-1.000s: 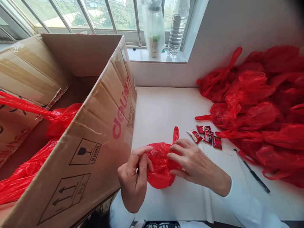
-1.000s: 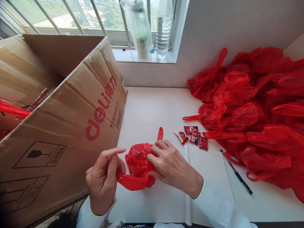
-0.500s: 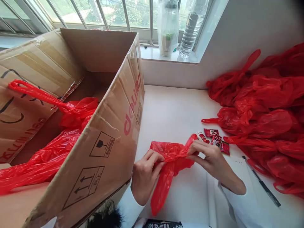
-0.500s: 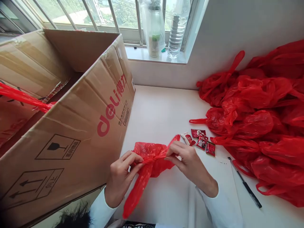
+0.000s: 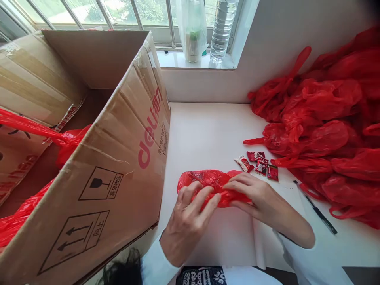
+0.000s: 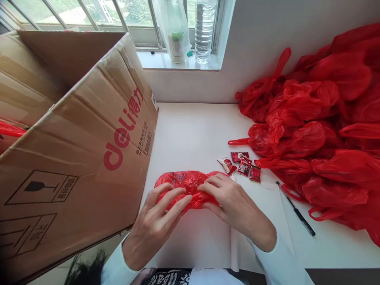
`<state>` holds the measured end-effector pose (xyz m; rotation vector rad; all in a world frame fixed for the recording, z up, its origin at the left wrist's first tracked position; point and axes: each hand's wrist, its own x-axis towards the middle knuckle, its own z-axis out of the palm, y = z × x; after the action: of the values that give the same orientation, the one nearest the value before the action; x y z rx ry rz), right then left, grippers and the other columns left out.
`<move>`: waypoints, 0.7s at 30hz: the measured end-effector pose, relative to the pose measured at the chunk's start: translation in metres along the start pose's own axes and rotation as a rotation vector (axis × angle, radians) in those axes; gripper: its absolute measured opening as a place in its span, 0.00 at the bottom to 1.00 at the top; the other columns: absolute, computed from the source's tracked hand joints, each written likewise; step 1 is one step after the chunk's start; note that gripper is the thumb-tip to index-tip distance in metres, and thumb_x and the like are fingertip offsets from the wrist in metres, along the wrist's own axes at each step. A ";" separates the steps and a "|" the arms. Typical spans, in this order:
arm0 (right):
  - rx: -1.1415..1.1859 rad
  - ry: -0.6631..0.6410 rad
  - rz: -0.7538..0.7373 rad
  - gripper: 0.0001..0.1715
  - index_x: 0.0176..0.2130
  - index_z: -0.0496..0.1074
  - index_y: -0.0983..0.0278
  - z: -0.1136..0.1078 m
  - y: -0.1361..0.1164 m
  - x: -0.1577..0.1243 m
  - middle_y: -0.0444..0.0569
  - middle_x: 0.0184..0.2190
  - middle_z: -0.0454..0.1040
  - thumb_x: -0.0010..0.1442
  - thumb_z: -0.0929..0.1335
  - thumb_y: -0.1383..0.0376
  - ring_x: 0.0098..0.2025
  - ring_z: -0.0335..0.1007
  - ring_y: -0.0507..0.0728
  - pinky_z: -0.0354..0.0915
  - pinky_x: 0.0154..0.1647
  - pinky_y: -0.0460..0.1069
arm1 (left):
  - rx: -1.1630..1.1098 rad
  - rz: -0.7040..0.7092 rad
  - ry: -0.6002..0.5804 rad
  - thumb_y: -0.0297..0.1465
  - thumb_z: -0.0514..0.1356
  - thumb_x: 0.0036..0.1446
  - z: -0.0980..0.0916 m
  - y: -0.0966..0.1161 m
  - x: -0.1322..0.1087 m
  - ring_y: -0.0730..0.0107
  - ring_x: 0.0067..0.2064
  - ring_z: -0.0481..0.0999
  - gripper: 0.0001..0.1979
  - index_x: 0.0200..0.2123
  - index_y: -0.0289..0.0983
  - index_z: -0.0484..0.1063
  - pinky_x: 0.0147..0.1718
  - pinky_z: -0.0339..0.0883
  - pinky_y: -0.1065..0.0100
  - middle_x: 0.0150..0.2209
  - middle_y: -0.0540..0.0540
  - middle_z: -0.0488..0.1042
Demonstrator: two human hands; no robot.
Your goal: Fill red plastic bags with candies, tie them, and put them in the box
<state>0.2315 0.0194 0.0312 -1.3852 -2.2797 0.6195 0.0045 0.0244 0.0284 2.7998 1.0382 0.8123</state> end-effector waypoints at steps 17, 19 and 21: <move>0.990 0.485 0.388 0.13 0.36 0.67 0.54 -0.008 -0.020 -0.034 0.45 0.28 0.67 0.57 0.67 0.50 0.26 0.64 0.56 0.64 0.25 0.51 | -0.455 -0.356 0.248 0.23 0.62 0.53 -0.029 0.003 0.005 0.70 0.38 0.72 0.11 0.39 0.41 0.71 0.38 0.67 0.70 0.35 0.50 0.71; 0.978 0.517 0.299 0.16 0.30 0.66 0.55 -0.013 -0.024 -0.030 0.45 0.23 0.62 0.58 0.65 0.47 0.25 0.60 0.56 0.61 0.25 0.52 | -0.308 -0.377 0.317 0.24 0.58 0.58 -0.036 0.007 0.006 0.73 0.37 0.72 0.08 0.39 0.41 0.74 0.37 0.66 0.72 0.35 0.50 0.71; 0.947 0.561 0.192 0.20 0.24 0.63 0.58 -0.016 -0.019 -0.029 0.45 0.21 0.58 0.58 0.64 0.48 0.26 0.58 0.56 0.61 0.27 0.52 | -0.207 -0.491 0.329 0.28 0.55 0.62 -0.045 0.010 0.005 0.74 0.36 0.72 0.11 0.44 0.42 0.74 0.35 0.66 0.72 0.39 0.49 0.69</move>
<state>0.2386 -0.0119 0.0520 -1.0797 -1.1495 1.0257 -0.0085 0.0141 0.0712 2.1424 1.5007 1.2378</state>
